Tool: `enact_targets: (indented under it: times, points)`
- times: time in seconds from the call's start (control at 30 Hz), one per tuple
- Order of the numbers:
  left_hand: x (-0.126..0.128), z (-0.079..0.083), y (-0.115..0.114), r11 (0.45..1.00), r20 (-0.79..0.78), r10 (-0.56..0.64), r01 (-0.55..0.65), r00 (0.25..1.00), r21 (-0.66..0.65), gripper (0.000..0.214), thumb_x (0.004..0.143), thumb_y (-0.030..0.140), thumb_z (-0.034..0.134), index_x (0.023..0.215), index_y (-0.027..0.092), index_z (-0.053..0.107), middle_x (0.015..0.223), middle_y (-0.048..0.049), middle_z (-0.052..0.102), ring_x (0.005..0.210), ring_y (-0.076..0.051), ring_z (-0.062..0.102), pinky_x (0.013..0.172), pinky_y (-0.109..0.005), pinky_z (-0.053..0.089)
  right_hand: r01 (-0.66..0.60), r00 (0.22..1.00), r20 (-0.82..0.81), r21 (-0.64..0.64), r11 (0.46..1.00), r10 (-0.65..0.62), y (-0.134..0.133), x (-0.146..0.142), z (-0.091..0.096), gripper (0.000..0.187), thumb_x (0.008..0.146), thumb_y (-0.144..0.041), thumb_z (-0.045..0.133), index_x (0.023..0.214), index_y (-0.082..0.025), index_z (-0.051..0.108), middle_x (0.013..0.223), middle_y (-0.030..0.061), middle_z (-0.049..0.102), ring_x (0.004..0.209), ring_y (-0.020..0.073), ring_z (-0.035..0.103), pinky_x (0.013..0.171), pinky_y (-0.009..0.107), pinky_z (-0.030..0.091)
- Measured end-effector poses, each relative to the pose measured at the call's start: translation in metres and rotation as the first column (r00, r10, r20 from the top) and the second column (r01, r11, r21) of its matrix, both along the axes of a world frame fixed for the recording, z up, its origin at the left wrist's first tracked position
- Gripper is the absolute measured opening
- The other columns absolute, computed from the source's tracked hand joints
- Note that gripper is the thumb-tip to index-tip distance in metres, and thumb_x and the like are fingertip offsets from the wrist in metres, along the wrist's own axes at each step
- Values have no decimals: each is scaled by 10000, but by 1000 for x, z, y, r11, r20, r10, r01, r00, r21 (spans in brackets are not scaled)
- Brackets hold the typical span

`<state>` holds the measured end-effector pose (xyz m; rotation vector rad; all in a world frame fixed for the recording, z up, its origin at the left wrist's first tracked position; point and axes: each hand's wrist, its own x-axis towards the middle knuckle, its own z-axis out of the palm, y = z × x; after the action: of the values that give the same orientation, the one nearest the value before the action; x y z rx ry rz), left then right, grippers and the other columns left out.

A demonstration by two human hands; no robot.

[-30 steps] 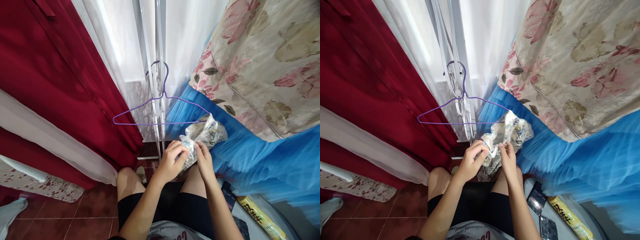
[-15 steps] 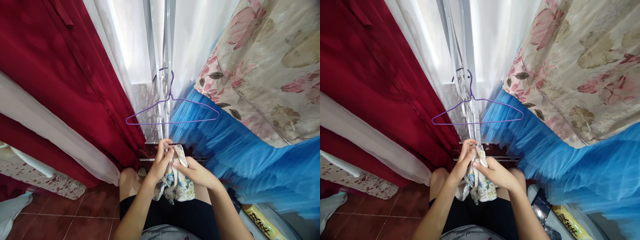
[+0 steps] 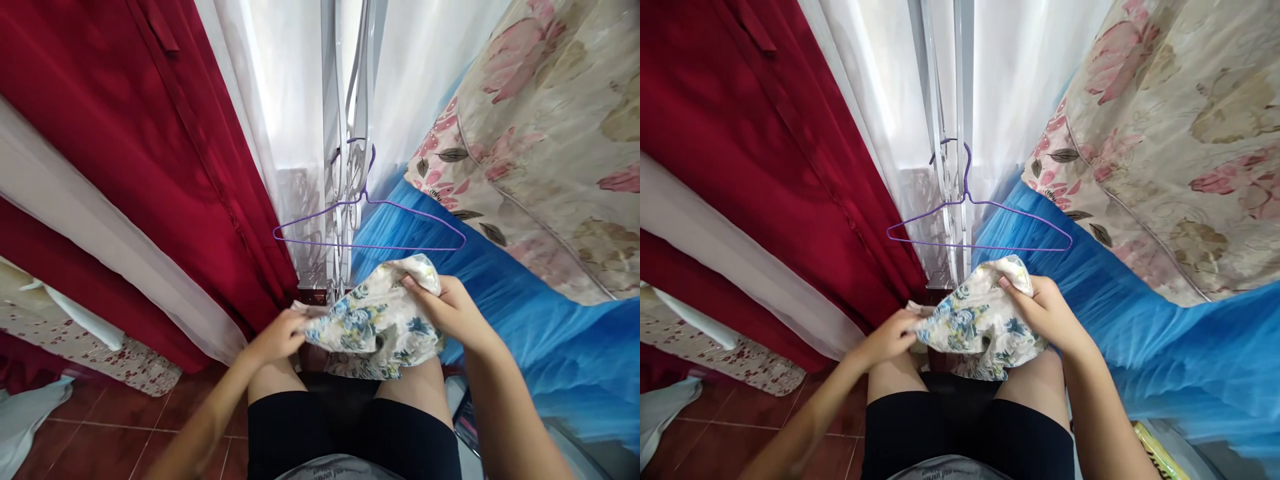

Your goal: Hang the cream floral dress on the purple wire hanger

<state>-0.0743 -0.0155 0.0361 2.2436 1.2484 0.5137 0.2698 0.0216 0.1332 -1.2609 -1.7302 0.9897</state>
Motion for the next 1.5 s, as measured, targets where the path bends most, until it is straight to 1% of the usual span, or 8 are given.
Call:
enact_targets:
  times: [0.2, 0.43, 0.6, 0.73, 0.97, 1.17, 1.33, 1.5]
  points:
    - [-68, 52, 62, 902, -162, 212, -129, 964, 412, 241, 914, 161, 515, 923, 234, 745, 1135, -52, 753, 1129, -294, 535, 991, -510, 375, -91, 995, 49, 116, 989, 86, 30, -2, 0, 167, 840, -263, 620, 884, -151, 736, 794, 37, 686, 687, 172, 585, 620, 259, 433]
    - [-82, 101, 95, 729, -190, 480, -269, 856, 630, 278, 1002, 323, 510, 1152, 271, 737, 1360, -26, 699, 1134, -328, 522, 935, -520, 359, -37, 948, 316, 239, 970, -41, 54, -12, -20, 796, 790, -168, 565, 1577, -217, 460, 959, 59, 782, 734, 219, 686, 750, 331, 521]
    - [-67, 129, 94, 685, -26, 449, -325, 893, 652, 314, 1005, 219, 443, 1183, 240, 701, 1424, -41, 658, 1171, -276, 578, 992, -461, 397, 26, 950, 292, 286, 958, -113, 62, -27, -32, 473, 863, -233, 590, 1317, -238, 721, 1188, 84, 784, 973, 280, 734, 845, 352, 530]
    - [-68, 121, 84, 666, 163, 411, -418, 897, 618, 319, 991, 189, 418, 1168, 213, 682, 1385, -60, 681, 1182, -248, 625, 1015, -396, 446, 78, 956, 253, 259, 963, -146, 61, -46, -29, 234, 898, -348, 625, 1006, -227, 793, 955, 67, 810, 869, 264, 729, 740, 303, 492]
    - [-86, 109, 61, 618, 185, 471, -472, 863, 628, 283, 998, 207, 436, 1119, 217, 692, 1388, -59, 679, 1167, -261, 597, 1057, -408, 436, 186, 900, 350, 232, 955, -260, 63, -65, -16, 352, 876, -551, 648, 820, -214, 734, 655, 57, 697, 650, 235, 638, 601, 286, 337]
    - [-64, 142, 53, 557, 268, 442, -496, 856, 666, 252, 980, 167, 463, 1108, 235, 669, 1420, -41, 655, 1240, -253, 573, 1104, -412, 423, 193, 877, 400, 214, 958, -266, 56, -67, -8, 306, 871, -504, 653, 802, -219, 742, 652, 78, 694, 697, 270, 666, 598, 297, 313]
    - [-9, 174, 71, 642, 320, 270, -417, 908, 644, 263, 956, 105, 431, 1077, 210, 639, 1446, -58, 629, 1357, -250, 550, 1152, -433, 417, 164, 902, 371, 176, 971, -220, 50, -67, -4, 269, 846, -465, 671, 789, -215, 749, 658, 69, 698, 674, 251, 655, 595, 294, 315]
    - [35, 163, 96, 780, 295, 172, -313, 940, 541, 222, 974, 162, 447, 1113, 216, 611, 1238, -74, 723, 1128, -237, 685, 970, -367, 515, 142, 932, 303, 198, 970, -198, 42, -55, -15, 155, 824, -366, 668, 800, -217, 705, 718, 49, 715, 692, 230, 648, 620, 285, 351]
